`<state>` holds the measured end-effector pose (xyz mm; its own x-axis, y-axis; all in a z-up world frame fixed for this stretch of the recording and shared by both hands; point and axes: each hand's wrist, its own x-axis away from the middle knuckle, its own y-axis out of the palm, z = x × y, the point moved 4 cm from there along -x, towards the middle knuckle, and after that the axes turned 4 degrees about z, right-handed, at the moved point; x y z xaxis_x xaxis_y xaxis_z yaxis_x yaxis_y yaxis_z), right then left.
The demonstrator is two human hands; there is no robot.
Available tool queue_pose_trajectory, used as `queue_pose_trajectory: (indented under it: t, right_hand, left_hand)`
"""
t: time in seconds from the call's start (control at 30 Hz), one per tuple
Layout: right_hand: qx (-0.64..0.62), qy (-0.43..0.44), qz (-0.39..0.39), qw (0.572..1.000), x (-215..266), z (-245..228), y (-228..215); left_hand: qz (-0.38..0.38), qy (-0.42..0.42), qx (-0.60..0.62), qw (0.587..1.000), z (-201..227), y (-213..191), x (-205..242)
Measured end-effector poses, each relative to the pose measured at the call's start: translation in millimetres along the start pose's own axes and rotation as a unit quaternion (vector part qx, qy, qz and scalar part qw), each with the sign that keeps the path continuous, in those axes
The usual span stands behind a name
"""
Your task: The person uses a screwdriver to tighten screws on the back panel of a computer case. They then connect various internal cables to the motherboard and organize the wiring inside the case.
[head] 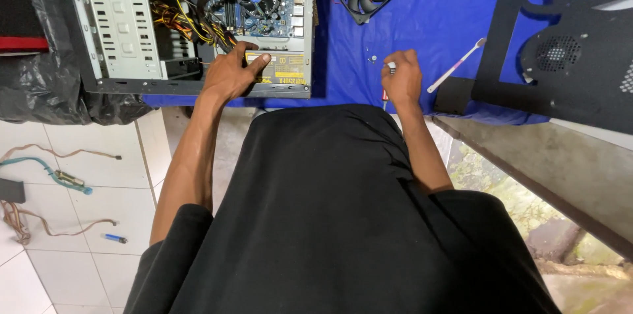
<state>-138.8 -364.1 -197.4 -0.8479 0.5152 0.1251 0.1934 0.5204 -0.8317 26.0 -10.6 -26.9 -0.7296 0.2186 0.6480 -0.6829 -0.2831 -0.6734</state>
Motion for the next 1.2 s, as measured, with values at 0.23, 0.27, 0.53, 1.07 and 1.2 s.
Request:
queue_pose_trajectory:
  t: [0.23, 0.27, 0.53, 1.07, 1.2]
  right_hand:
    - [-0.012, 0.013, 0.065, 0.998, 8.7, 17.8, -13.4]
    - [-0.01, -0.014, 0.074, 0.997, 8.3, 10.9, -16.1]
    - [0.013, -0.133, 0.064, 0.989, -9.5, -26.2, -0.4]
    - [-0.053, -0.116, 0.009, 0.992, -19.9, -13.8, -4.8]
    - [-0.027, -0.08, 0.052, 0.995, -4.9, -2.6, -19.7]
  left_hand:
    - [-0.007, -0.006, -0.006, 1.0, -1.4, -0.9, -1.2]
    - [-0.003, -0.005, -0.003, 1.0, -2.3, -0.3, -3.0]
    - [-0.012, -0.01, 0.004, 1.0, 0.8, -4.9, -3.1]
    - [0.0, -0.001, 0.007, 1.0, -11.2, 2.7, -9.3]
    - [-0.005, 0.003, 0.007, 1.0, -12.8, 3.4, -11.4]
